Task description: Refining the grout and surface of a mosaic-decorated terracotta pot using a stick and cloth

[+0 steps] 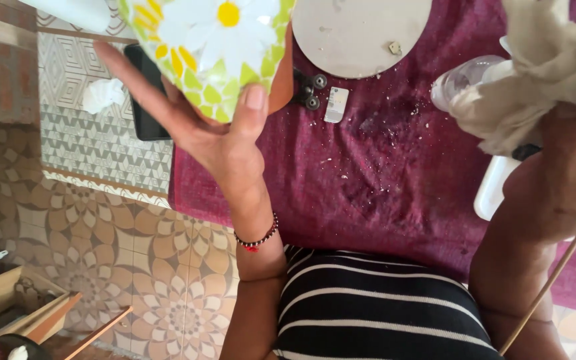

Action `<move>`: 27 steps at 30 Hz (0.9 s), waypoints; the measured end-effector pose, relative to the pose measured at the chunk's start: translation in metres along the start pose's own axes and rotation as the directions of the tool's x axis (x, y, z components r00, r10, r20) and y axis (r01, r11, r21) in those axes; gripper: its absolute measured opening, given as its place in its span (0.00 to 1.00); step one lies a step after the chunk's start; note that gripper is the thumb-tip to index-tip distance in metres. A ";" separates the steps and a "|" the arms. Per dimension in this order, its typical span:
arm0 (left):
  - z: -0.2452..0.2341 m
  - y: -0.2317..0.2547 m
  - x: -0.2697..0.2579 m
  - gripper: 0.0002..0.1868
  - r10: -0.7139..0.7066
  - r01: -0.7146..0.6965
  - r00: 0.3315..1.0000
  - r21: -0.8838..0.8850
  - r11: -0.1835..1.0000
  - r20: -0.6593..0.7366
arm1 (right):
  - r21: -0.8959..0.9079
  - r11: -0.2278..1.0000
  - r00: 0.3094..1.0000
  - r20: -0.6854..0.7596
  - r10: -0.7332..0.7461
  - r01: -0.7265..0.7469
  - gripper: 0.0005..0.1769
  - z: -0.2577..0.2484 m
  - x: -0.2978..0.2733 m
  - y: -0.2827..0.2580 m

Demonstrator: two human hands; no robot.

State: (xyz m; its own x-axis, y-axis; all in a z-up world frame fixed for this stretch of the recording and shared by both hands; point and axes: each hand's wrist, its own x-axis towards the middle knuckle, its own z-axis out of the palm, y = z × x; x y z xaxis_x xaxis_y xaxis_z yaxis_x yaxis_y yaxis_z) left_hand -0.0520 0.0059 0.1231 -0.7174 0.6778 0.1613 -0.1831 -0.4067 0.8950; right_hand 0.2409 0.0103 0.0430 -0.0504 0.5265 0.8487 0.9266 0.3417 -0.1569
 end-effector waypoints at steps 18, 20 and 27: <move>-0.010 -0.088 -0.062 0.62 -0.066 0.029 0.975 0.173 0.985 0.213 | 0.649 0.701 0.911 0.412 0.000 -0.294 0.16 0.024 0.015 -0.065; -0.003 -0.093 -0.072 0.62 -0.048 0.002 0.971 0.192 0.981 0.232 | 0.641 0.679 0.863 0.504 -0.020 -0.359 0.25 0.025 0.015 -0.071; 0.013 -0.113 -0.094 0.61 -0.029 -0.066 0.978 0.443 0.894 0.206 | 0.647 0.269 0.695 0.703 0.154 -0.714 0.19 0.031 0.012 -0.076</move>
State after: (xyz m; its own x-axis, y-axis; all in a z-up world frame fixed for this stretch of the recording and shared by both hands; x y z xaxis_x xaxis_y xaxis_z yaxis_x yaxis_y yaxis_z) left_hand 0.0446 -0.0040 0.0119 -0.5580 0.8010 0.2169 0.1816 -0.1372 0.9738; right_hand 0.1586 0.0142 0.0494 -0.1542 0.9654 0.2105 0.0438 0.2195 -0.9746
